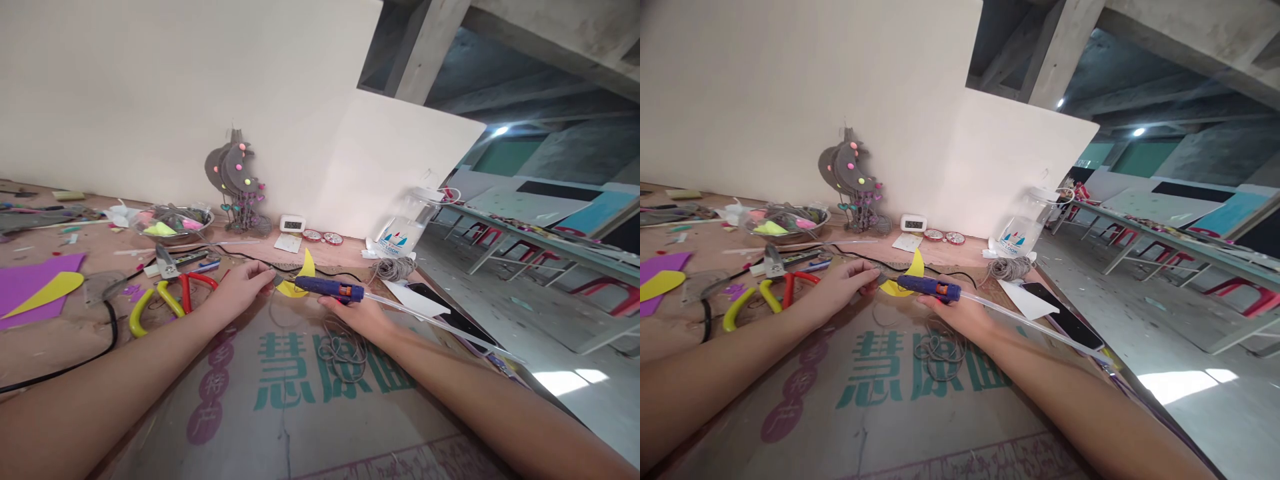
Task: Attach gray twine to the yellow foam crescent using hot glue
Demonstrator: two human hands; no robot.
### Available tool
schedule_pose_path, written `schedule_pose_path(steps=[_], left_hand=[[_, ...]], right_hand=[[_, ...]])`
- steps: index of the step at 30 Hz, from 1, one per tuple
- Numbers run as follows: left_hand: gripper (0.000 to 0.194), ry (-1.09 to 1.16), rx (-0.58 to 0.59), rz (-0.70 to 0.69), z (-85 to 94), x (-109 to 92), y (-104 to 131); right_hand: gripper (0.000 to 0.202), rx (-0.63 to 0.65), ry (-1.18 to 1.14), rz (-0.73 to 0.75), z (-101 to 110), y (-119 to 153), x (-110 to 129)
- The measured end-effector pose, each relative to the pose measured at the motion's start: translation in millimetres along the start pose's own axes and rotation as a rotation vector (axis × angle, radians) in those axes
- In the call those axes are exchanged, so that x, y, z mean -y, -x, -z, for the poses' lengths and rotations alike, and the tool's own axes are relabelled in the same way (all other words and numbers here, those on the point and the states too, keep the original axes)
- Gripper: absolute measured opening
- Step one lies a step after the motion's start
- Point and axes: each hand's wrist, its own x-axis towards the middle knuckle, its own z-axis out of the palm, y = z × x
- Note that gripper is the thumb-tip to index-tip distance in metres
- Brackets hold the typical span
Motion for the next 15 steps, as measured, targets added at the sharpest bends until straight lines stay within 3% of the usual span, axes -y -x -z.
schedule_pose_path(steps=[11,15], left_hand=[[0.025,-0.044,-0.005,0.0,-0.5,-5.6,2.6],[0.027,-0.024,-0.009,0.008,-0.6,-6.5,2.4]], right_hand=[[0.032,-0.057,0.18,0.048,-0.6,-0.9,-1.9],[0.032,-0.106,0.094,0.019,1.5,-5.6,-4.5]])
